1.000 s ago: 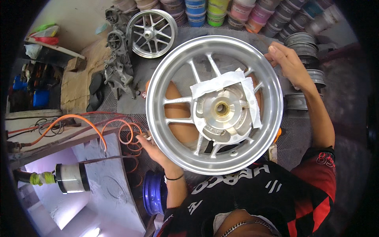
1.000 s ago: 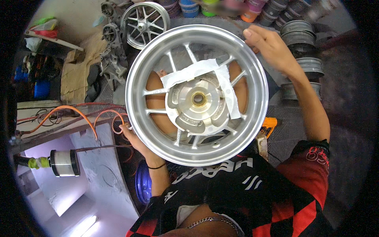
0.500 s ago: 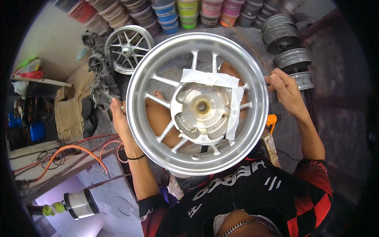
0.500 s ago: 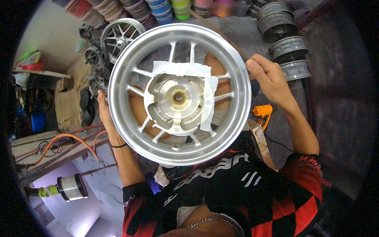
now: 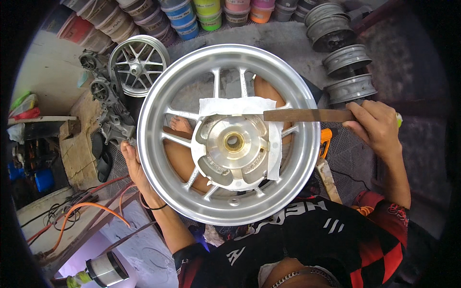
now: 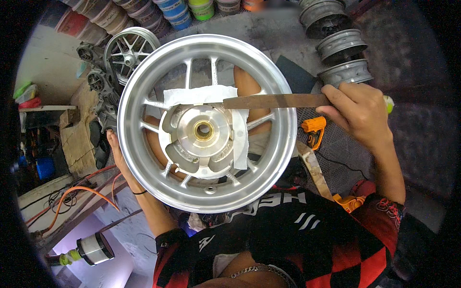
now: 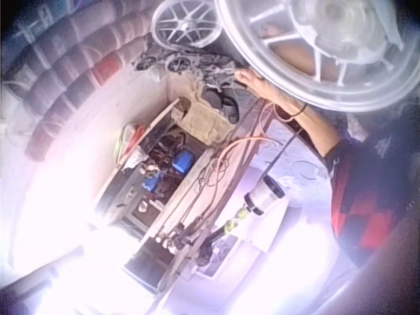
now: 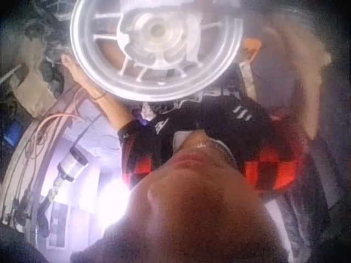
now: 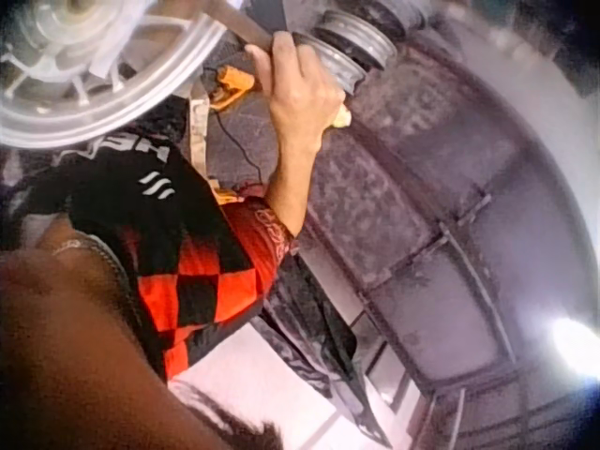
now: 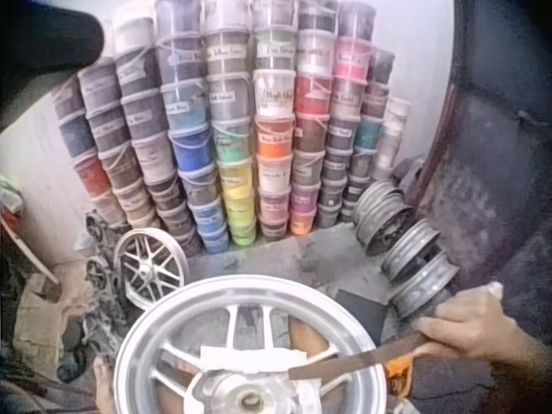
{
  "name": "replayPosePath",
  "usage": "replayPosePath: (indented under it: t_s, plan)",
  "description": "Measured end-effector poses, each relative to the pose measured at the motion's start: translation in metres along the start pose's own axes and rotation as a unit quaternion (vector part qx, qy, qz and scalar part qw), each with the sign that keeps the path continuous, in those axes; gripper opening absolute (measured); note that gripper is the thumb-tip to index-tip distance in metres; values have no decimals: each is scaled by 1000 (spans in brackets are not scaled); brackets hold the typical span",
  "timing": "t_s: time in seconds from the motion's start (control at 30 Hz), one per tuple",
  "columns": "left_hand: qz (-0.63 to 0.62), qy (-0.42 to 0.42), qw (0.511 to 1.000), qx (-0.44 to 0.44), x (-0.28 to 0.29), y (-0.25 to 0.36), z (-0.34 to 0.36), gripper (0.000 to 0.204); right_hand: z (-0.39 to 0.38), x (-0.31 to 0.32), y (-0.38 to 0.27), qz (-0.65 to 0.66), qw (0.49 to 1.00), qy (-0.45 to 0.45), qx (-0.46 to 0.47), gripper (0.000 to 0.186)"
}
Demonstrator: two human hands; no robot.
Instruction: The person applies masking tape to the center hub of a silver alloy wheel to protect it. They then use a metal file to smooth the surface of the wheel spokes and rim, working methodically around the wheel.
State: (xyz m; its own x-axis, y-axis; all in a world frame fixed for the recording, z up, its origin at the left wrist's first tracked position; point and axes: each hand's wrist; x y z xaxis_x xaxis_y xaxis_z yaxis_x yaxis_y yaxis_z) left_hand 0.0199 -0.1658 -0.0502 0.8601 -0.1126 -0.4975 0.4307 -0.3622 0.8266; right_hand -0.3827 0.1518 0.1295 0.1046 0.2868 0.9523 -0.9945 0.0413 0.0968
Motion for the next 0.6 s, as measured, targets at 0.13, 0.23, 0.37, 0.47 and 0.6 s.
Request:
replayPosePath:
  t_s: [0.13, 0.23, 0.37, 0.47, 0.6]
  plan:
    - [-60, 109, 991, 50, -46, 2, -24, 34, 9, -1, -3, -6, 1000, -12, 19, 33]
    - [-70, 84, 993, 54, -13, -7, -22, 40, 13, -12, -13, 27, 998, -25, 41, 33]
    - [-100, 68, 991, 51, 18, -13, -23, 37, 25, 11, -7, 2, 998, -27, 55, 33]
    - [-180, 87, 976, 91, 4, -8, -27, 32, 26, 7, -11, 4, 998, -37, 41, 33]
    - [-178, 69, 980, 48, 9, -13, -27, 27, 24, -9, -20, 60, 996, -59, 33, 34]
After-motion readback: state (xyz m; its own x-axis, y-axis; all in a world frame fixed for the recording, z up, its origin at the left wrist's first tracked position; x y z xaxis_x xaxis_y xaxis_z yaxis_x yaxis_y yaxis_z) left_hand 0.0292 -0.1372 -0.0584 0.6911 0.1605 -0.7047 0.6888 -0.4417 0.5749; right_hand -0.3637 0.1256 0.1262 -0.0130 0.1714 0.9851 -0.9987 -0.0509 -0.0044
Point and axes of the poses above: each hand's wrist, its own z-axis towards the middle knuckle, its own x-axis out of the back of the hand, y = z × x, and after that the axes turned 5 degrees about y, right-handed
